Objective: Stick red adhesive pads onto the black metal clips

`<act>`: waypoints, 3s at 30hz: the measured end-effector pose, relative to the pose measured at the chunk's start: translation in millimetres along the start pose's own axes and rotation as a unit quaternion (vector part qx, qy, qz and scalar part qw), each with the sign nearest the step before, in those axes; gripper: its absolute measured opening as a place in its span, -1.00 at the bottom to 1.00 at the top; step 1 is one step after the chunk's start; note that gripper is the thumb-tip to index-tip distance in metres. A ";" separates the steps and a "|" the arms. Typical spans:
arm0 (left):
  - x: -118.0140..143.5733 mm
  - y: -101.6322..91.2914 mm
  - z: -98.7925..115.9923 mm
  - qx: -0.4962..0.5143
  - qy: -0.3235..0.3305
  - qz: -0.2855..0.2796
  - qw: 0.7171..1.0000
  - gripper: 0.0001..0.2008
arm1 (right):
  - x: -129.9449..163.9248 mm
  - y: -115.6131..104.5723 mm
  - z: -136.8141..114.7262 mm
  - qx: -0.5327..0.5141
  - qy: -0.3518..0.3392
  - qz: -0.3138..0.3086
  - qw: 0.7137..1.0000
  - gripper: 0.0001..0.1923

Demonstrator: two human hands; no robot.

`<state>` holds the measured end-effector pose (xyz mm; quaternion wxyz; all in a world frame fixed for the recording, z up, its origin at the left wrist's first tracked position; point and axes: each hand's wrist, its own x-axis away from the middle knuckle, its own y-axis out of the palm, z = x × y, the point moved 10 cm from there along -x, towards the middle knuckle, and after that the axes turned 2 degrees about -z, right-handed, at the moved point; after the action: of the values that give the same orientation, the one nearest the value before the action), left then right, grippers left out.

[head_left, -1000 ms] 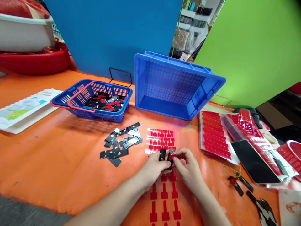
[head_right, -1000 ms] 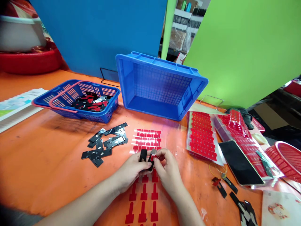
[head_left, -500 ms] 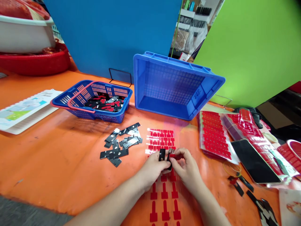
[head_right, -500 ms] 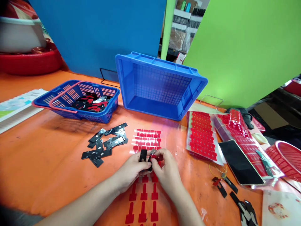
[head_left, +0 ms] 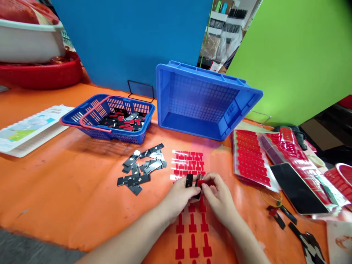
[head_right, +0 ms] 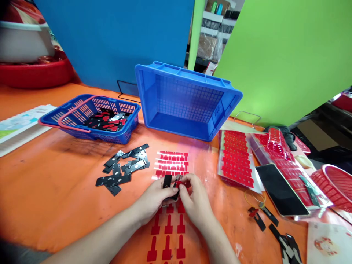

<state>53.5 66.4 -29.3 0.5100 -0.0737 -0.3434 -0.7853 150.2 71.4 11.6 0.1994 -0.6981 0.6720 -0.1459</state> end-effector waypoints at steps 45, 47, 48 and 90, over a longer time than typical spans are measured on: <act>0.3 0.7 0.9 -0.064 0.039 0.014 0.997 -0.79 | -5.2 6.1 18.6 -0.133 0.076 0.024 0.988 -0.68; -1.0 -0.7 -0.5 -0.084 0.052 0.011 0.995 -0.81 | -6.5 11.0 16.3 -0.135 0.086 -0.014 0.987 -0.74; -2.0 -1.9 -1.3 -0.099 0.060 0.011 0.993 -0.81 | -6.8 12.3 15.6 -0.135 0.092 -0.028 0.986 -0.77; 37.7 -133.5 120.1 -0.623 0.098 0.240 0.738 -0.77 | -4.4 -5.4 8.8 -0.032 0.061 -0.017 0.998 -0.72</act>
<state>-106.0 144.6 16.8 0.5527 -0.3781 0.3035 -0.6779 158.9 76.6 6.8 0.1334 -0.7055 0.6750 -0.1699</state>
